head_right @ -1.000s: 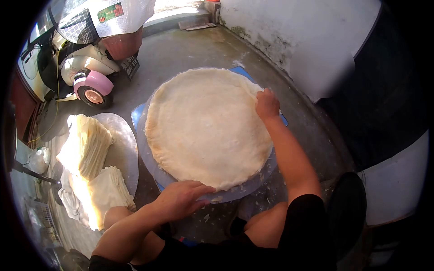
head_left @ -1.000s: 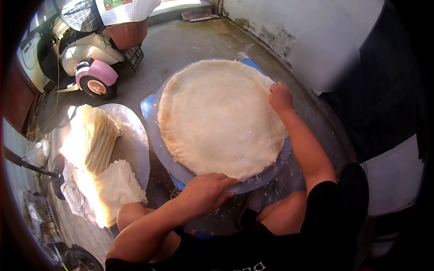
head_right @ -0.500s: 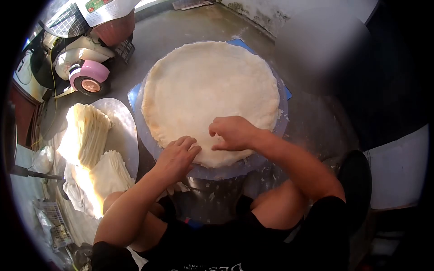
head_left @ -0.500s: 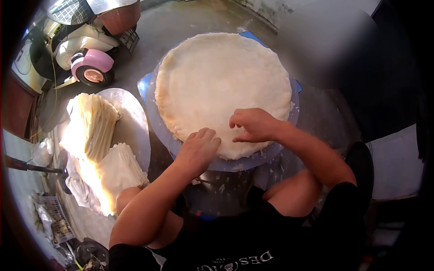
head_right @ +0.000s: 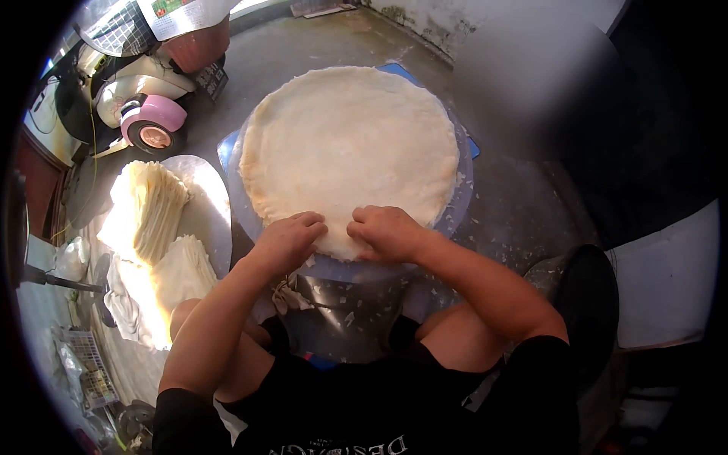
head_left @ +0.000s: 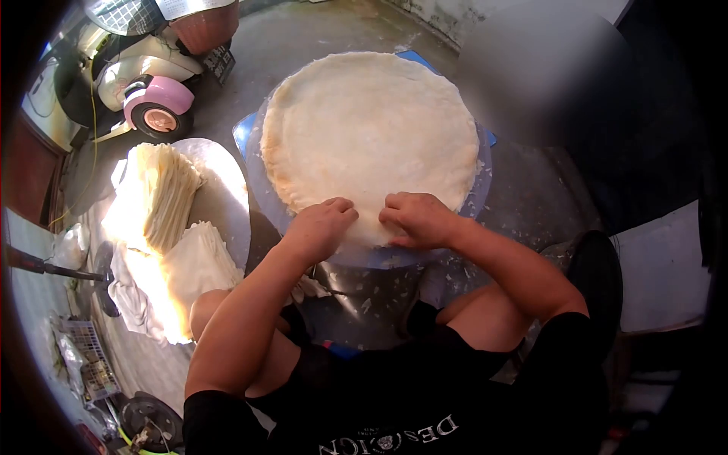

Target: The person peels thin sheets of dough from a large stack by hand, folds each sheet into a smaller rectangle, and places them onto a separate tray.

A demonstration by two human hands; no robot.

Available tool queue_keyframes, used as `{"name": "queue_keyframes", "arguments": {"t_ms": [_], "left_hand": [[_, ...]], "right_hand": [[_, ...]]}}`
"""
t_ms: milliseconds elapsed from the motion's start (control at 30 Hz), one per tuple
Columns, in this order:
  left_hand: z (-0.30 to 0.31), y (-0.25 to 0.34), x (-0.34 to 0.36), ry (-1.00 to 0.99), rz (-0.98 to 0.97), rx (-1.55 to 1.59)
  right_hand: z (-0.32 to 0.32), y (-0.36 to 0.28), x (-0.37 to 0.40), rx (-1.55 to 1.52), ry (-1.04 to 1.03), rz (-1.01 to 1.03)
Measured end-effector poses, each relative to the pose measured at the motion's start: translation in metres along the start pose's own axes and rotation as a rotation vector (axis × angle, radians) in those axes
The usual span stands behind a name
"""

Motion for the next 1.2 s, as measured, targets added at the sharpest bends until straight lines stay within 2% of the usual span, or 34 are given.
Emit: {"name": "queue_keyframes", "arguments": {"t_ms": [67, 133, 233, 367, 467, 533, 667, 833, 967, 1033, 1200], "left_hand": [[0.002, 0.002, 0.001, -0.012, 0.019, 0.005], [0.009, 0.009, 0.002, 0.100, -0.056, 0.020], [0.008, 0.012, 0.001, 0.119, -0.092, -0.014], [-0.001, 0.014, -0.004, 0.037, -0.062, -0.007], [-0.001, 0.017, -0.005, 0.036, -0.032, 0.035], [-0.005, 0.017, -0.006, 0.068, -0.062, -0.006], [-0.008, 0.014, -0.007, 0.108, -0.091, -0.027], [-0.009, 0.013, -0.009, -0.027, -0.098, -0.080], [-0.007, 0.013, -0.005, 0.040, -0.152, -0.102], [-0.004, 0.014, -0.005, -0.063, -0.107, -0.105], [0.003, 0.015, -0.004, -0.023, -0.087, -0.117]], "right_hand": [[-0.001, -0.003, 0.001, 0.050, 0.021, 0.056], [0.000, -0.010, 0.003, 0.096, 0.090, 0.181], [-0.002, -0.014, 0.007, 0.096, 0.116, 0.267], [-0.003, -0.018, 0.011, 0.088, 0.203, 0.312], [0.001, -0.018, 0.011, 0.150, 0.267, 0.237], [0.005, -0.011, 0.007, 0.123, 0.312, 0.114], [0.006, -0.013, 0.008, 0.025, 0.213, 0.180], [-0.001, -0.012, 0.008, 0.050, 0.149, 0.158], [0.001, -0.011, 0.010, 0.016, 0.160, 0.145], [-0.003, -0.016, 0.010, 0.111, 0.186, 0.041], [-0.020, -0.030, 0.007, 0.313, 0.218, -0.060]]}}
Point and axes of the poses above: each hand's wrist, its own x-axis away from the middle knuckle, its own z-axis out of the back of the hand, y = z × x, the point moved 5 cm from there along -x, towards the middle knuckle, and after that the axes turned 3 degrees about -z, right-handed, at the moved point
